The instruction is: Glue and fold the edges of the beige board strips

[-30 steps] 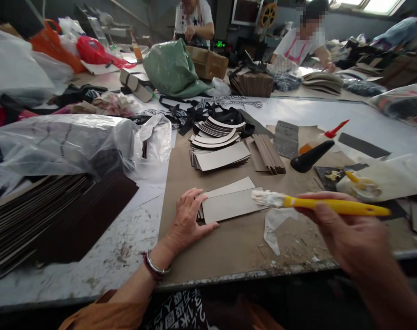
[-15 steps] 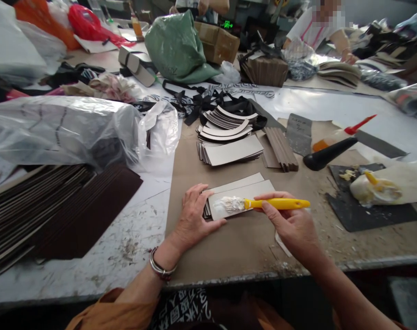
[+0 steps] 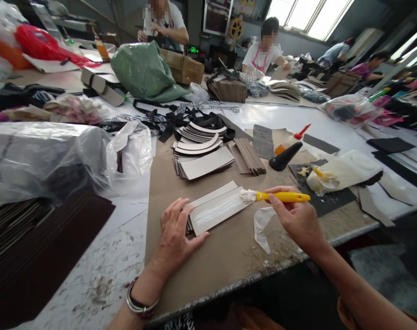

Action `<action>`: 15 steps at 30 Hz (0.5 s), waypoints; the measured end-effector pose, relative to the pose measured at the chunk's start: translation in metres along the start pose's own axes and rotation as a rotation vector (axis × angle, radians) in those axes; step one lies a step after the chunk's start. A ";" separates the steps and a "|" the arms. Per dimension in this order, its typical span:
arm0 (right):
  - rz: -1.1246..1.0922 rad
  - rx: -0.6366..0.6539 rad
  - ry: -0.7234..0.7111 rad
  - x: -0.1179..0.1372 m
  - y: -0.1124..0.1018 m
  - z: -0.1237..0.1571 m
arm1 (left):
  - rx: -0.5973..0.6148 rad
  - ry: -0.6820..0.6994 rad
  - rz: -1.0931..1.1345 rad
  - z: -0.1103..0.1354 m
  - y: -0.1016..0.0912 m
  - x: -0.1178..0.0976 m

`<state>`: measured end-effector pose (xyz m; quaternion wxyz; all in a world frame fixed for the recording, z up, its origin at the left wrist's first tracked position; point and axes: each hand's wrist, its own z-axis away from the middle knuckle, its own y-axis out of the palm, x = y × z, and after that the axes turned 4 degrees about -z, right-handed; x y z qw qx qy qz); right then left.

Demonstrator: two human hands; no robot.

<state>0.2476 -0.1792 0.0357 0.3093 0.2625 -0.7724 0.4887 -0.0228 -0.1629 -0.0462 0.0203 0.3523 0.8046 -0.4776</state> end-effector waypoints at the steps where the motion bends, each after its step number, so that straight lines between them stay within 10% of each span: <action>1: -0.025 -0.004 0.007 0.003 -0.003 0.002 | -0.004 0.028 -0.020 -0.001 -0.003 -0.002; 10: -0.141 -0.068 0.036 0.034 -0.043 0.037 | 0.029 0.000 -0.046 0.029 -0.032 -0.049; 15: -0.126 0.100 -0.051 0.035 -0.030 0.071 | 0.153 -0.134 -0.075 0.062 -0.018 -0.059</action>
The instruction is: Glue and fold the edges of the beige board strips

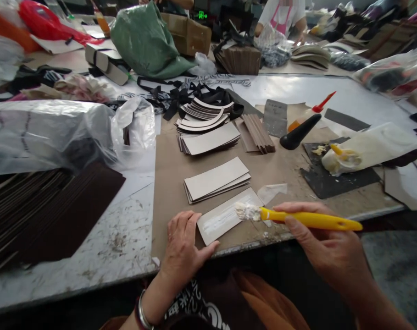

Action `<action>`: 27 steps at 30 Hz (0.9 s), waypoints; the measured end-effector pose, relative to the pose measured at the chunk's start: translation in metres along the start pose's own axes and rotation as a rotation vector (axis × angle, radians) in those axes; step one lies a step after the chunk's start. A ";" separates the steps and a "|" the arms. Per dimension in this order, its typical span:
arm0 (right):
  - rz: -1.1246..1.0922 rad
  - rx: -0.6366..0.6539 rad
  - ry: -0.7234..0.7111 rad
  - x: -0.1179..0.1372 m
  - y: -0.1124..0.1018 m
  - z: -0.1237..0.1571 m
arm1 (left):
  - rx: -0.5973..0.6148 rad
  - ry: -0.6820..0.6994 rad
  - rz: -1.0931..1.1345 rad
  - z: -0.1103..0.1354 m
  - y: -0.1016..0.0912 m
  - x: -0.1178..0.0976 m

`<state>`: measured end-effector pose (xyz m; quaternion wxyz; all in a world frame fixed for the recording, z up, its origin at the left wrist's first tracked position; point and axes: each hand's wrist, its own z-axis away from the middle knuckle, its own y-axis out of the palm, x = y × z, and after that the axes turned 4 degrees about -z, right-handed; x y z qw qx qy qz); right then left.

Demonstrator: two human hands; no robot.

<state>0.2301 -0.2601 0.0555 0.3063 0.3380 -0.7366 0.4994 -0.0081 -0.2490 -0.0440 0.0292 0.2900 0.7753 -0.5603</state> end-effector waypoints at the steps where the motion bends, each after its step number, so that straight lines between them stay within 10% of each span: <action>1: -0.016 0.046 -0.015 -0.001 0.007 0.006 | 0.019 -0.017 -0.009 0.002 0.003 0.000; 9: -0.226 0.181 -0.010 -0.017 0.058 0.019 | 0.053 -0.036 -0.032 0.002 0.006 0.003; 27: 0.161 -0.078 0.011 -0.058 -0.003 -0.002 | 0.022 0.004 -0.090 0.001 0.007 0.002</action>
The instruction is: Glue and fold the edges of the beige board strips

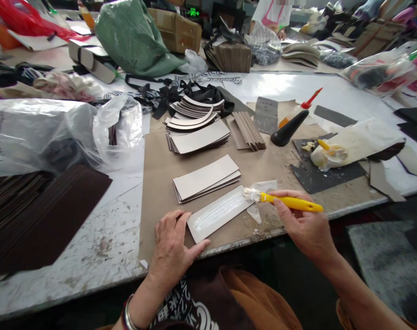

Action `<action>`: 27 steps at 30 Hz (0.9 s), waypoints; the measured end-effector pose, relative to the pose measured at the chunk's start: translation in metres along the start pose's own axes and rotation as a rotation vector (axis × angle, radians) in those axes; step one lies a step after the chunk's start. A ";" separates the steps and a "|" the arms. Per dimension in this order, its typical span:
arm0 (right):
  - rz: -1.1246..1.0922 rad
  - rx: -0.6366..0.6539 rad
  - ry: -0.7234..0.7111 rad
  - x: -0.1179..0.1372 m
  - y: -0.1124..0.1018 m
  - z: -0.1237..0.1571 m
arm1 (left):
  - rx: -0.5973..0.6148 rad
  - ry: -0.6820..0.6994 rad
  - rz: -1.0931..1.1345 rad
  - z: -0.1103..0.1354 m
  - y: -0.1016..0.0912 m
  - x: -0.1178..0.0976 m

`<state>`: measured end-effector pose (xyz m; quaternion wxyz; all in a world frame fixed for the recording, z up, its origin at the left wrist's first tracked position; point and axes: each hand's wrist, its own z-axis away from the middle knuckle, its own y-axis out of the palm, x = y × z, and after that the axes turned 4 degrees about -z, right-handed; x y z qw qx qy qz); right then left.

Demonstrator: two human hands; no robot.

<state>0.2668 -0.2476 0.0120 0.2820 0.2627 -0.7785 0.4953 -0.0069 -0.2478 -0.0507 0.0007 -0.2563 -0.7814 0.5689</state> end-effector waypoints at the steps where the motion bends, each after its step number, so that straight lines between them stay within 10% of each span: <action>1: 0.031 0.001 -0.025 0.001 -0.001 0.000 | 0.002 -0.002 0.001 0.000 0.000 0.000; 12: 0.052 0.049 -0.103 0.024 -0.005 0.008 | 0.106 -0.005 0.091 0.002 -0.009 0.002; 27: -0.308 0.253 -0.189 0.047 0.046 0.024 | 0.098 -0.033 0.142 0.004 -0.010 0.006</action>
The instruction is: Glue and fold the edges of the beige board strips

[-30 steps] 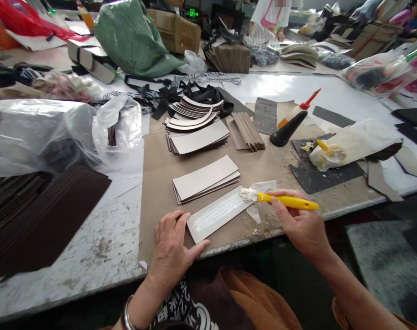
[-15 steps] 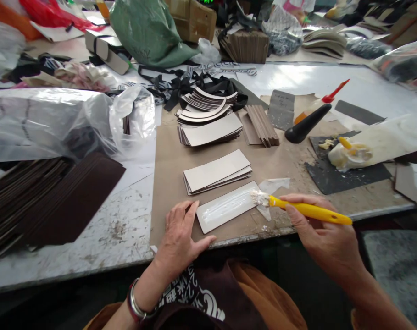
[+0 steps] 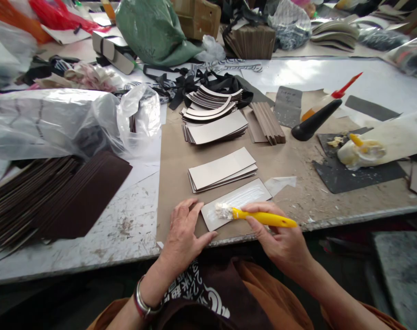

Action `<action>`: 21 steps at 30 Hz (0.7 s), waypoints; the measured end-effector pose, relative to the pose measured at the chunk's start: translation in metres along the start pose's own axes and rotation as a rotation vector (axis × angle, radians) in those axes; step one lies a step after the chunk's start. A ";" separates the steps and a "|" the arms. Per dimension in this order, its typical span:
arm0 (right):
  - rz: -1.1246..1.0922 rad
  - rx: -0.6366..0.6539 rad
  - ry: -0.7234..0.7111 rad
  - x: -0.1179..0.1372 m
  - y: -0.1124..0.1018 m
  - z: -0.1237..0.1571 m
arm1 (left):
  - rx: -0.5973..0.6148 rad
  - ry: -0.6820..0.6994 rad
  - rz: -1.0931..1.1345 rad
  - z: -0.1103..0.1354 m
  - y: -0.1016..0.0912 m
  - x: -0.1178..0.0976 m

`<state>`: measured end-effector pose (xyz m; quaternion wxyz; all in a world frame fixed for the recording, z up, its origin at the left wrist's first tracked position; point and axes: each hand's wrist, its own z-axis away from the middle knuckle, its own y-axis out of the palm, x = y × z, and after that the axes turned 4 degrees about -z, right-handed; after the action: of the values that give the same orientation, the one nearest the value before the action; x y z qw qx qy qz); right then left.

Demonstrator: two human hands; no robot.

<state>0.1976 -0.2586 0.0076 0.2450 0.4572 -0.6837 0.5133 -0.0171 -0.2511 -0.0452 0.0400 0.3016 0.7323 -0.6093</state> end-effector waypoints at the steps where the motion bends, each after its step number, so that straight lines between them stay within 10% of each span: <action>1: 0.027 -0.026 0.005 0.000 -0.004 0.000 | -0.001 0.002 -0.001 0.000 0.000 0.000; 10: 0.021 0.011 0.022 0.001 -0.006 0.005 | -0.018 0.036 -0.040 0.000 0.002 0.002; 21: 0.399 -0.210 0.100 -0.031 -0.063 -0.006 | -0.026 0.041 -0.034 -0.001 0.003 0.004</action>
<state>0.2667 -0.2451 0.0151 0.2186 0.2591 -0.7972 0.4995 -0.0182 -0.2482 -0.0491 0.0185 0.3009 0.7458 -0.5941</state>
